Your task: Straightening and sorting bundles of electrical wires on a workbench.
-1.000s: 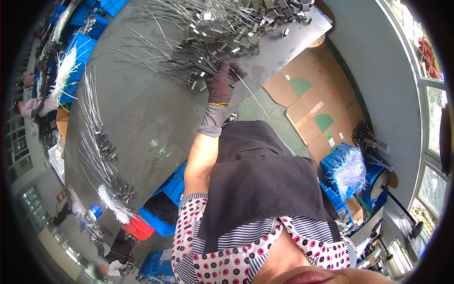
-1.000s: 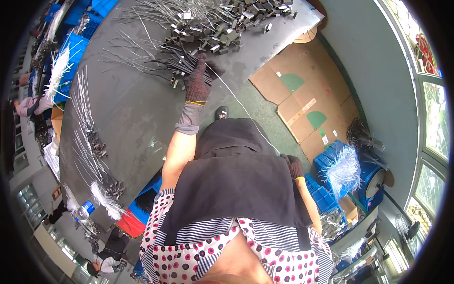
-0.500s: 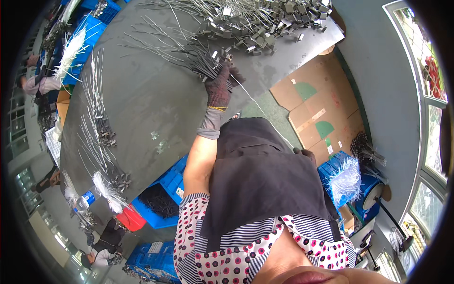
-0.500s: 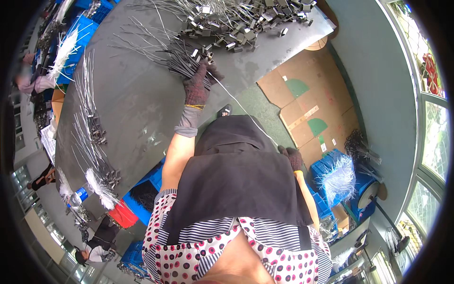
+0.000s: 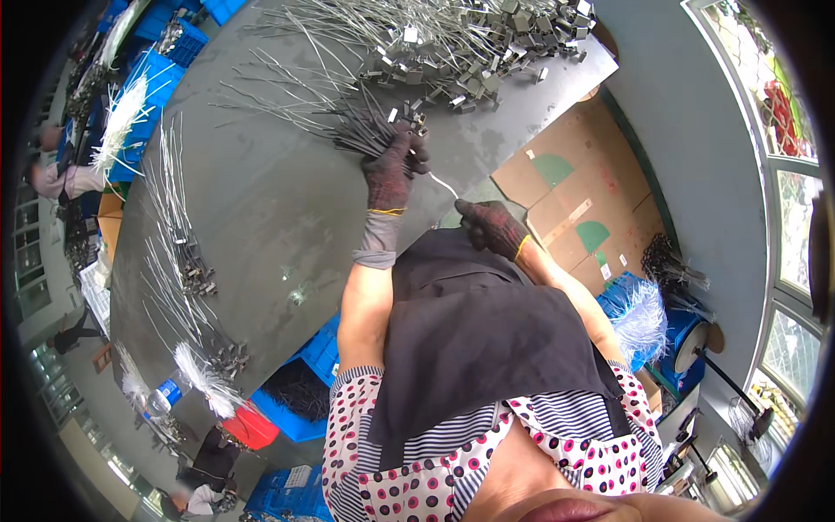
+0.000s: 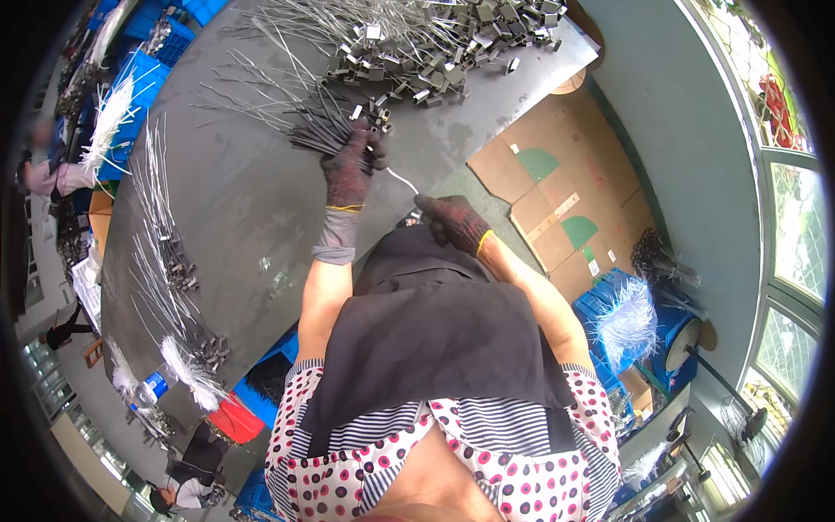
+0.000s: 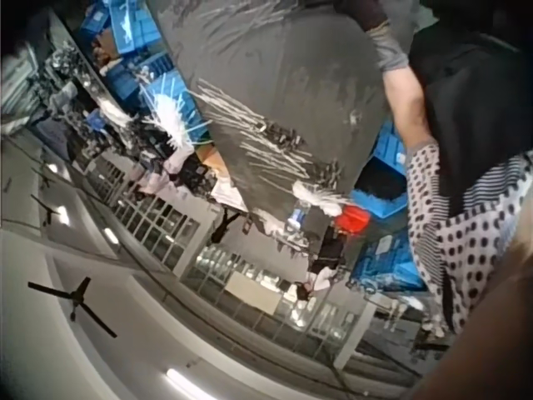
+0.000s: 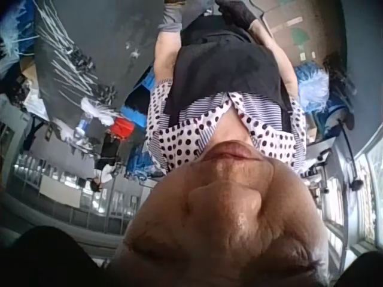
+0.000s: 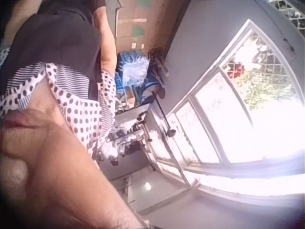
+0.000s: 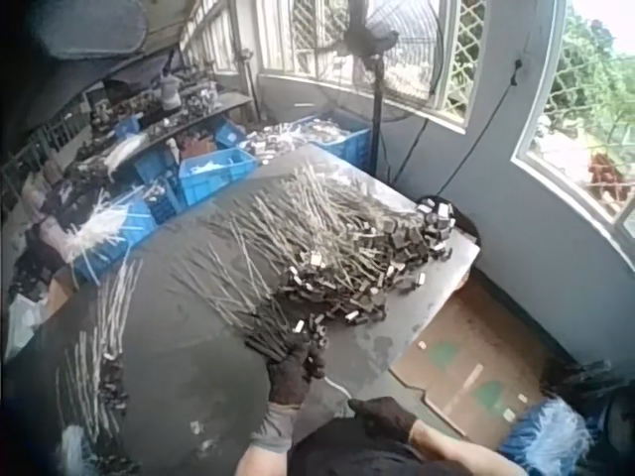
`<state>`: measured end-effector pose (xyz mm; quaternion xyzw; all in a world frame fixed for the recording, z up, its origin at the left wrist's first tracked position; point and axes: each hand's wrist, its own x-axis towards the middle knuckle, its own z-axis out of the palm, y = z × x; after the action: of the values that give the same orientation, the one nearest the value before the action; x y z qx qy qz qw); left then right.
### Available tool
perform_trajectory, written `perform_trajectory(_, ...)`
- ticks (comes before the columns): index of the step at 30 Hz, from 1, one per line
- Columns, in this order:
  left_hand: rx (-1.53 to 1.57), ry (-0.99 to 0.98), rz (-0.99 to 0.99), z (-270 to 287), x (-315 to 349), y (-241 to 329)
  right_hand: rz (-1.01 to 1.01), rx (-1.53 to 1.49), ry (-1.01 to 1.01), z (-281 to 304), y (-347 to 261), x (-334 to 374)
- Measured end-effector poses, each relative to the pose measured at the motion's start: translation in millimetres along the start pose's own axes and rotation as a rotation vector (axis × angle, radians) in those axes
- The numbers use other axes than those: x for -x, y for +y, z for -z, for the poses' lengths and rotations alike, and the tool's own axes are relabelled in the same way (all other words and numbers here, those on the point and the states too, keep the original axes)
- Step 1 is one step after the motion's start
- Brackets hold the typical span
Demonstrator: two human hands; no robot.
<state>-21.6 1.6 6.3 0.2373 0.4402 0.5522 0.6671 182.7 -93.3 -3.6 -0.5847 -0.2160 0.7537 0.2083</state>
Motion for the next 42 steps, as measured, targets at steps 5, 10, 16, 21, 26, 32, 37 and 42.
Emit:
perform_trajectory(5,-0.029,0.197,-0.022,42,-22,30,0.052,0.251,-0.081,1,-7,-15)
perform_trajectory(10,-0.389,0.164,-0.005,30,-19,7,0.249,0.158,-0.036,-26,-65,-58)
perform_trajectory(16,-0.413,0.161,-0.023,-6,-16,23,0.901,0.873,0.038,-63,-123,-103)
perform_trajectory(21,-0.431,0.192,0.086,-5,-37,26,0.889,0.864,0.160,-81,-146,-99)
perform_trajectory(26,-0.454,0.195,-0.093,4,-37,44,0.752,0.839,0.772,-86,-175,-81)
perform_trajectory(32,-1.289,0.413,-0.195,43,-46,45,0.652,1.365,1.030,-15,-202,-110)
perform_trajectory(37,-0.773,0.298,-0.228,67,-45,2,0.723,1.489,0.963,-4,-199,-103)
perform_trajectory(42,-0.416,0.152,0.056,-5,-18,-5,0.768,1.326,0.829,20,-172,-64)
